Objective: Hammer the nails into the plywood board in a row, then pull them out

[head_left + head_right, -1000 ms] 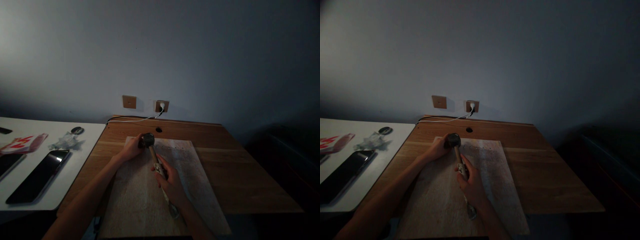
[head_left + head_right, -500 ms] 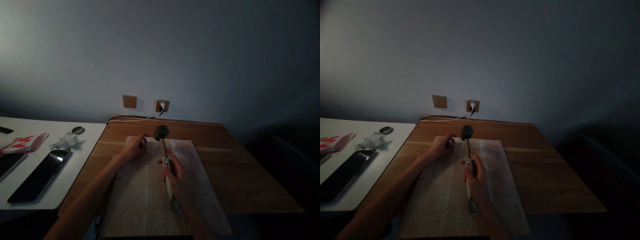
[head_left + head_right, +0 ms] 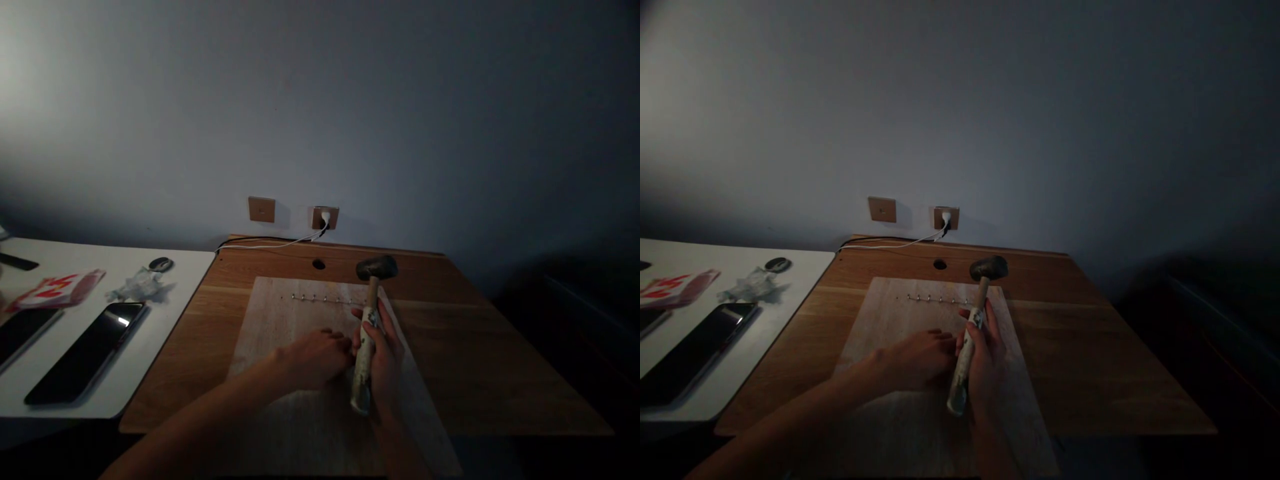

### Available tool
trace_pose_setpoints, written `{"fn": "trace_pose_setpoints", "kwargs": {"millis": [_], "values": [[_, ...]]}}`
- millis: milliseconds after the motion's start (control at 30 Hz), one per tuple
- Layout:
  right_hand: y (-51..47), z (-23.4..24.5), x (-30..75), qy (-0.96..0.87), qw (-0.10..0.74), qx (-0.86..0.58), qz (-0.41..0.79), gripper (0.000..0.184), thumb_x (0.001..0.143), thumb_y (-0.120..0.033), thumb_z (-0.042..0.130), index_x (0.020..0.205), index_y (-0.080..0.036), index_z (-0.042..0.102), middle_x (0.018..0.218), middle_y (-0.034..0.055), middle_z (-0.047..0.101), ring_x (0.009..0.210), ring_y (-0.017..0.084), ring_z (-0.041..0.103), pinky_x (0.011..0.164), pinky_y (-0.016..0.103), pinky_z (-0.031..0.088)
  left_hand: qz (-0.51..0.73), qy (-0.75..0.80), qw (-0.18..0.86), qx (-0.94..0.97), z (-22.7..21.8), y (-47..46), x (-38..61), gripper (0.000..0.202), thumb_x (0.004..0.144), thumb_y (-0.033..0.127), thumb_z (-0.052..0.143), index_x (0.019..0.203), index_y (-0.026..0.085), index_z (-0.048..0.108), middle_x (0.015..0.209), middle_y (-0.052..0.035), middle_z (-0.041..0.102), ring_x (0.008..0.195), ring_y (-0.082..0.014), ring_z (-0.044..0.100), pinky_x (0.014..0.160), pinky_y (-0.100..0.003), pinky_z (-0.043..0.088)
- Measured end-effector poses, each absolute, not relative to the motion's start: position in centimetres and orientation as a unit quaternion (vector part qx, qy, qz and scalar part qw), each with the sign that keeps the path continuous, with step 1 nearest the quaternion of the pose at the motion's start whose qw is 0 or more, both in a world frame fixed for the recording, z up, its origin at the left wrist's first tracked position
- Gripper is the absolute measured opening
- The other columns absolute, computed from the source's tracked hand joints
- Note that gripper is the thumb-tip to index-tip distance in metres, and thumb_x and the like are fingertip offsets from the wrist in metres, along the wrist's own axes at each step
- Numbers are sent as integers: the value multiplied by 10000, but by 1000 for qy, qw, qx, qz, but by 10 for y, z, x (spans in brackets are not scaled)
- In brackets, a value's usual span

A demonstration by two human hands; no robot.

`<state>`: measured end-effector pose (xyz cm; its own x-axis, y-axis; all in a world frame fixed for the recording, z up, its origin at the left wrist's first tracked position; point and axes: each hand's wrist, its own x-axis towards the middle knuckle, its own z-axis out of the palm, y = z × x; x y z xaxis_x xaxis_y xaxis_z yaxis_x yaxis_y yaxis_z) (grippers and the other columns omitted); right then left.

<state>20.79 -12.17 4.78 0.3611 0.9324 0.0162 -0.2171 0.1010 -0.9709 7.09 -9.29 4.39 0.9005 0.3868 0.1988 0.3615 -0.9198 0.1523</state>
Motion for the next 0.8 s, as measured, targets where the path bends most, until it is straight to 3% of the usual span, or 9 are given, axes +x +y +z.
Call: {"fn": "trace_pose_setpoints", "kwargs": {"millis": [167,267,333,500,633,800], "values": [[-123,45,207,-392,613,-531,434,612,853,-299,614,1453,-285,496,1016,41,726,494,97,512,408,225,394,85,230,79,966,40,-96,73,56,834,201,667,836,252,691,895,-75,725,822,-264,675,840,-404,533],[-125,49,201,-391,619,-520,440,629,842,-308,614,1458,-276,487,1002,43,724,487,96,506,396,221,383,82,264,93,957,44,-87,55,107,762,149,691,844,219,694,825,-63,710,744,-247,663,744,-375,536],[-126,53,197,-387,620,-513,450,591,832,-308,608,1415,-254,531,1020,54,716,481,87,488,388,215,372,105,322,116,934,46,-72,32,129,719,119,684,824,194,692,780,-53,691,690,-226,643,651,-333,507],[-128,55,190,-393,606,-503,475,610,809,-324,637,1410,-268,545,1006,48,711,488,86,481,400,216,391,235,433,229,840,41,-27,-33,153,682,82,645,800,177,668,747,1,654,660,-143,600,598,-231,434],[-126,45,188,-435,568,-487,500,614,818,-319,650,1419,-251,549,1019,60,714,495,90,513,409,226,417,312,505,236,769,21,-10,-55,141,731,117,635,847,162,701,773,-5,652,650,-130,578,630,-228,438],[-126,28,181,-480,528,-458,530,638,828,-293,637,1453,-240,519,1036,64,710,484,73,498,418,222,417,323,509,194,774,3,-11,-52,201,744,102,642,904,167,744,886,-53,680,806,-182,615,752,-267,462]]}}
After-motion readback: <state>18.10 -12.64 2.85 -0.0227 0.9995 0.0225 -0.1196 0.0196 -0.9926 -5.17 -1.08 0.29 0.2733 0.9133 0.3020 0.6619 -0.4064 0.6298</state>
